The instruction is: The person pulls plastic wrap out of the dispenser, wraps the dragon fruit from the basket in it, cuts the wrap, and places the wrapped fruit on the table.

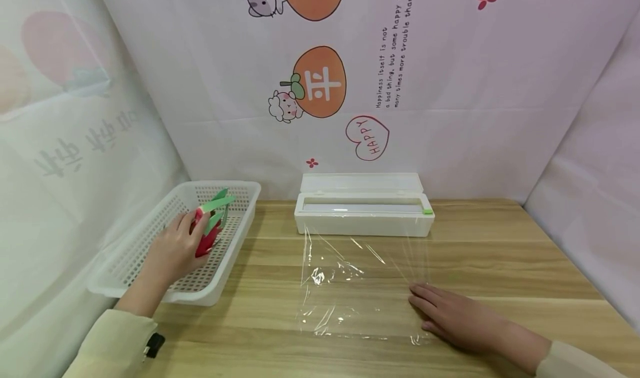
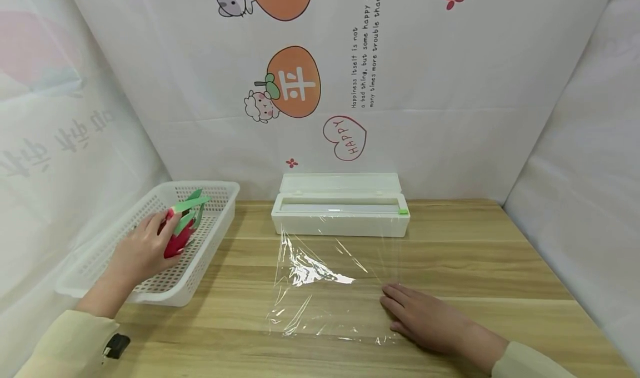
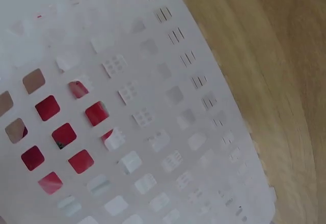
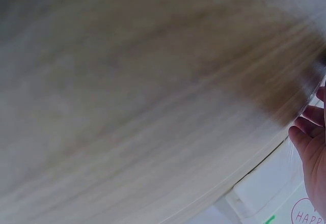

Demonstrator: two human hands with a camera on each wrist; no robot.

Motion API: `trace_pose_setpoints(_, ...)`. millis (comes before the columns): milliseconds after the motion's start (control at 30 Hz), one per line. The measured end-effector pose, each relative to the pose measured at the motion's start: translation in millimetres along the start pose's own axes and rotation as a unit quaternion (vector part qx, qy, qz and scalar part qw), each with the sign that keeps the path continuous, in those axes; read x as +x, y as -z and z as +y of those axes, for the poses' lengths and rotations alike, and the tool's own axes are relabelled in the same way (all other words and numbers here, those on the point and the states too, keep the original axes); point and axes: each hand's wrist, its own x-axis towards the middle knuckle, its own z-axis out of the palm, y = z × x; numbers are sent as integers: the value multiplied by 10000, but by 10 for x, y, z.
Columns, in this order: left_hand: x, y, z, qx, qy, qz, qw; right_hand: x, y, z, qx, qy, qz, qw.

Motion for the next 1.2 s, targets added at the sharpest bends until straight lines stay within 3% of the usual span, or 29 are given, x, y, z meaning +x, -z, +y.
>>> trace_pose_setpoints(467,30,65,-76,415,-643,573,9954,-9,1,1,-97,53,72,9999)
trace_pose_setpoints(700,55,100,-85,248,-788,629,9946,-10,-6,-1,-122,58,110,9998)
trace_pose_setpoints(1200,234,149,-16,317,-1069,1242,9860,2,-6,5,-109,127,157,9997)
